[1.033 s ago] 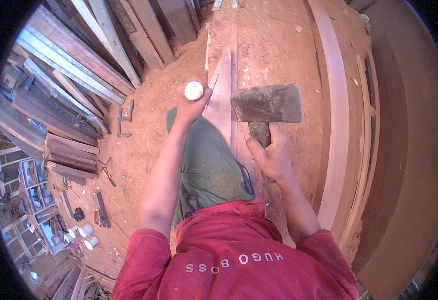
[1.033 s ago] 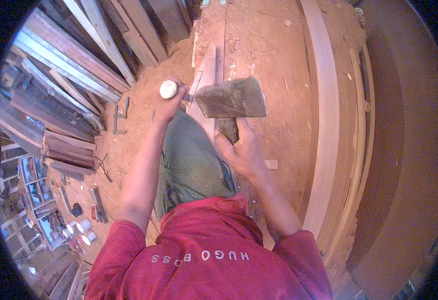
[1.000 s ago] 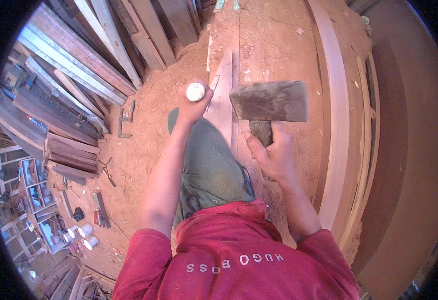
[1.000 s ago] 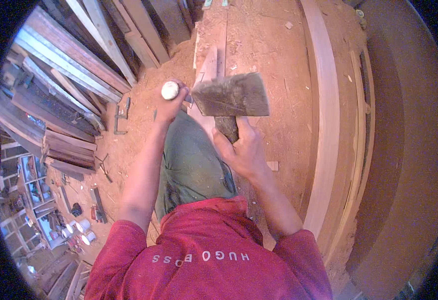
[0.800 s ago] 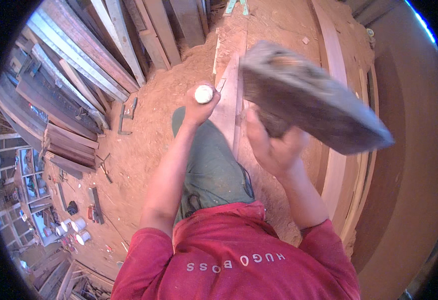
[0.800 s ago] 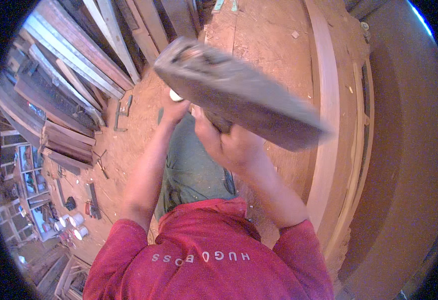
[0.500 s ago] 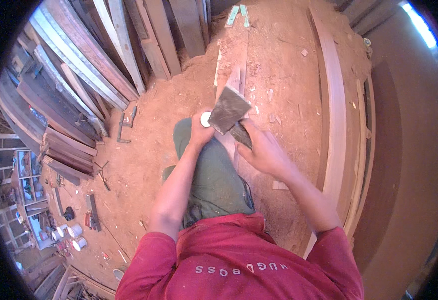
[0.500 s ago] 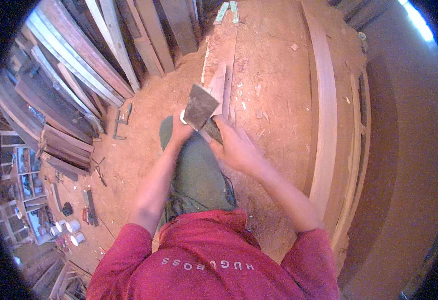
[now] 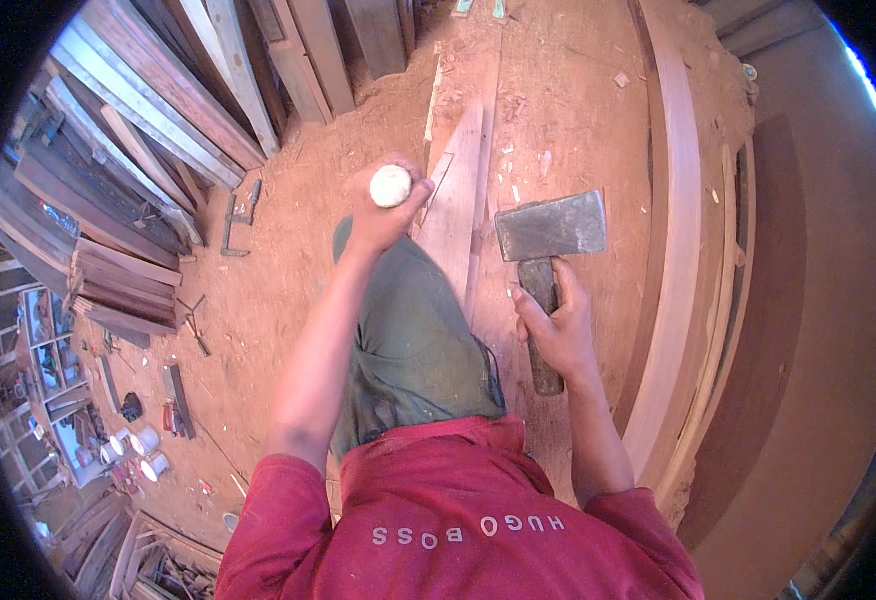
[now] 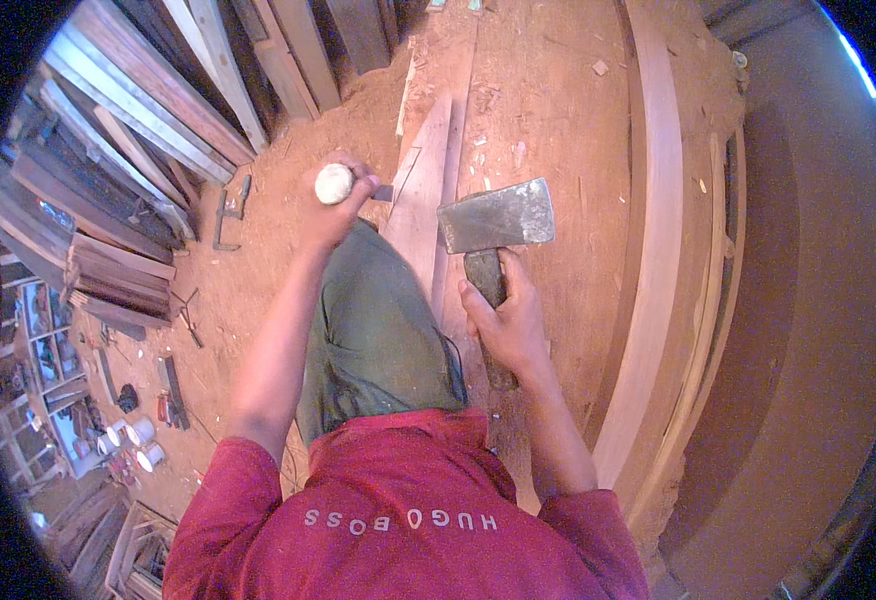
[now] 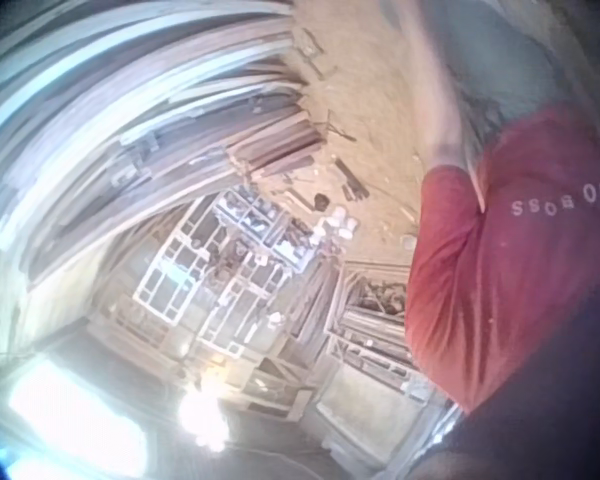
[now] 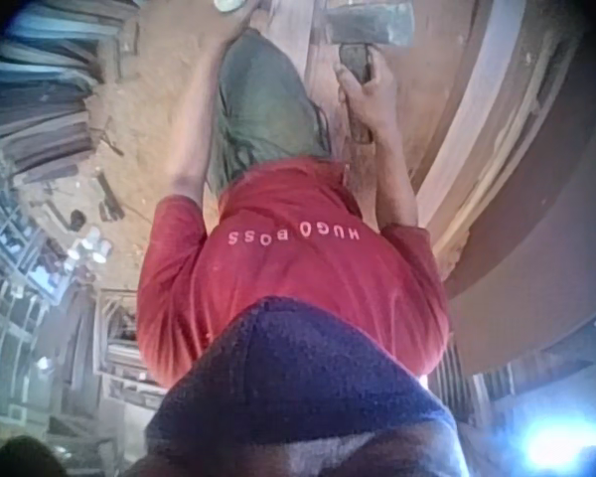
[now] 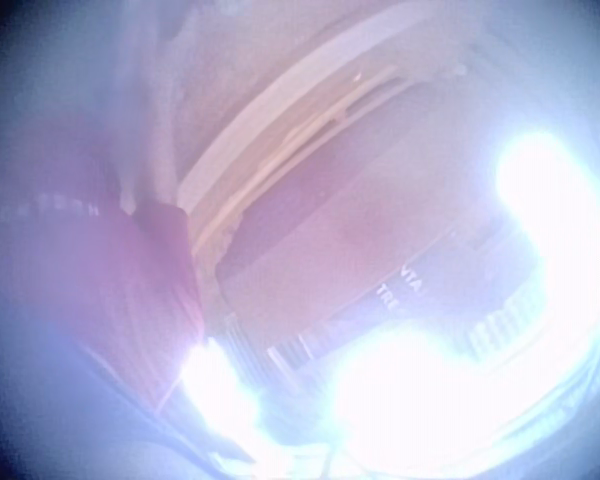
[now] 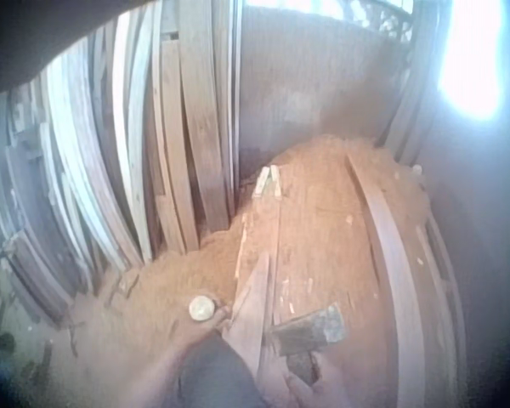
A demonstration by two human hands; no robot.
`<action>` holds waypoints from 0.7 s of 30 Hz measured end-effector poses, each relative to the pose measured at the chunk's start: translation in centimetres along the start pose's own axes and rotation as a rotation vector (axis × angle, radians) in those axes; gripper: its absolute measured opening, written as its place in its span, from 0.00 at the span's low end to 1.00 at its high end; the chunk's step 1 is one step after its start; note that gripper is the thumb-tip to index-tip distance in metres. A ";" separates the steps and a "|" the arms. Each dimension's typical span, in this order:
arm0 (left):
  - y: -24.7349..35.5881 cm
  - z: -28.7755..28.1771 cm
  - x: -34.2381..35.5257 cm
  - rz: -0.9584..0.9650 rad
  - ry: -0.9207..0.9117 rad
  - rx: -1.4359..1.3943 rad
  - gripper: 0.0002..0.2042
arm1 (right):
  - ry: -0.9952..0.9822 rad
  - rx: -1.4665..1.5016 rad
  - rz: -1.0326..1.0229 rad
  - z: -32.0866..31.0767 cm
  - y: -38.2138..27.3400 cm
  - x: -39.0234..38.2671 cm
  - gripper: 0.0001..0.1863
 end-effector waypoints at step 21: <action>0.1 7.0 -1.1 0.083 -0.131 0.197 0.08 | 0.369 0.176 -0.564 -2.7 -13.2 -1.9 0.08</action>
Point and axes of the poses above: each hand's wrist, its own x-axis towards the middle knuckle, its own z-axis out of the palm, y = z × x, the point moved 7 cm from there along x, towards the middle knuckle, and after that the axes turned 9 degrees about -z, right-handed, at the moved point
